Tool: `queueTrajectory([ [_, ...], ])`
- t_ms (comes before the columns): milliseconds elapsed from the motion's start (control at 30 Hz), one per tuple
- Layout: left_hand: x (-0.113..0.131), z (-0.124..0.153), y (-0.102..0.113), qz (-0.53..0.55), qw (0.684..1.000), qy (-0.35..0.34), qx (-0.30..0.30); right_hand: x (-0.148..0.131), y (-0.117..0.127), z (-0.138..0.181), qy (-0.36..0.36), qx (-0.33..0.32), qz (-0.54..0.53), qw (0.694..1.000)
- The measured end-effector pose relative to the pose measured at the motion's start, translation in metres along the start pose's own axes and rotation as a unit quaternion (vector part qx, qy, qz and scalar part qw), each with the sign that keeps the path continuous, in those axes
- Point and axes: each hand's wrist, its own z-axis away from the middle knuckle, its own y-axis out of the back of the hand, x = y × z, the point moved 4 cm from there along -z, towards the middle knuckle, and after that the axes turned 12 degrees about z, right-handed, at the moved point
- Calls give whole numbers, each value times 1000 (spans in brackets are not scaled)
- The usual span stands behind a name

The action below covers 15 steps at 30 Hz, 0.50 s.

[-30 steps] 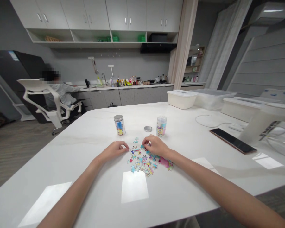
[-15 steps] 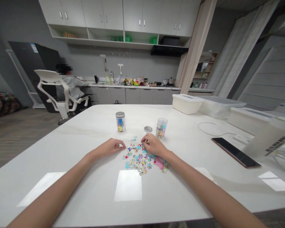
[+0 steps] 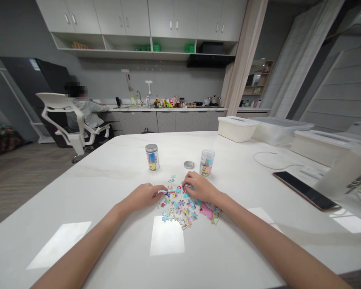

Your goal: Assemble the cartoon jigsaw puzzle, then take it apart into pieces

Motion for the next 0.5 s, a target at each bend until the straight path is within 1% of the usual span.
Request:
queueTrajectory([
  [133, 16, -4, -12, -25, 999, -36, -7, 6, 3, 0, 5, -10, 21, 1000],
  [267, 26, -7, -18, -64, 996, -56, -18, 16, 17, 1, 4, -48, -1, 999],
  [333, 27, -7, -19, -68, 995, -62, -27, 20, 25, 3, -5, -86, -13, 996],
  [433, 26, -8, -20, -63, 995, -67, -31, 24, 34, 8, -15, -174, -39, 984],
  [500, 26, -9, -21, -73, 995, -64, -31, 26, 37, 11, -24, -217, -35, 975],
])
